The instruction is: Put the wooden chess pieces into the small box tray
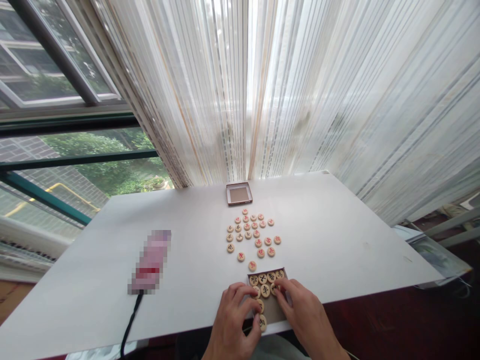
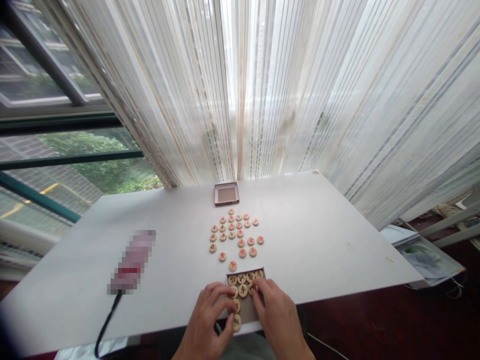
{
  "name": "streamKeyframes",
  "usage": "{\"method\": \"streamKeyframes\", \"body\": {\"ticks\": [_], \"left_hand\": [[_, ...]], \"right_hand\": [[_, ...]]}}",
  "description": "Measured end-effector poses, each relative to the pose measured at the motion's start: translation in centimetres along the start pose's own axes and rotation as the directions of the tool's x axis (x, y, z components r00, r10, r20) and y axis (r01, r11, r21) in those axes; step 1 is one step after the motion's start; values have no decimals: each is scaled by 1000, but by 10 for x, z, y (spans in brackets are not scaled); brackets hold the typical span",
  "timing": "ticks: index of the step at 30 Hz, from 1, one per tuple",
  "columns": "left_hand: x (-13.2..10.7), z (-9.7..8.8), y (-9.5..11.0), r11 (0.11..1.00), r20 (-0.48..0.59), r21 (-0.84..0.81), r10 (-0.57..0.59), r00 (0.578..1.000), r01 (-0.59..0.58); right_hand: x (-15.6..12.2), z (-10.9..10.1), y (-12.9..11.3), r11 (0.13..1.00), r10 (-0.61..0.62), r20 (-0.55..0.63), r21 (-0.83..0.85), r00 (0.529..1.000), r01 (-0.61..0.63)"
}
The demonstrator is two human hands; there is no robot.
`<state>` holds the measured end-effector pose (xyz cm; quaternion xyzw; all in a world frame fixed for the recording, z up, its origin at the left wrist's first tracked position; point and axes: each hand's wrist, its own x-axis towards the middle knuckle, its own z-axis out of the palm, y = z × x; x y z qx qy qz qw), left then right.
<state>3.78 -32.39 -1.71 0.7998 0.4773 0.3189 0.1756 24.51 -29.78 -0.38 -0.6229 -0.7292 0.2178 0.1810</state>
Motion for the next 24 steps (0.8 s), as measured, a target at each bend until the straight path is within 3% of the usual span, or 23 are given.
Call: {"method": "streamKeyframes", "body": {"ticks": [10, 16, 24], "left_hand": [[1, 3, -5, 999, -6, 6, 31, 1000, -31], [0, 2, -4, 1000, -5, -10, 28, 1000, -28], [1, -1, -1, 1000, 35, -7, -6, 999, 6]], "right_hand": [[-3, 9, 9, 998, -55, -30, -12, 998, 55], [-8, 16, 11, 998, -65, -137, 8, 988, 67], [-16, 16, 14, 990, -121, 30, -65, 992, 123]]}}
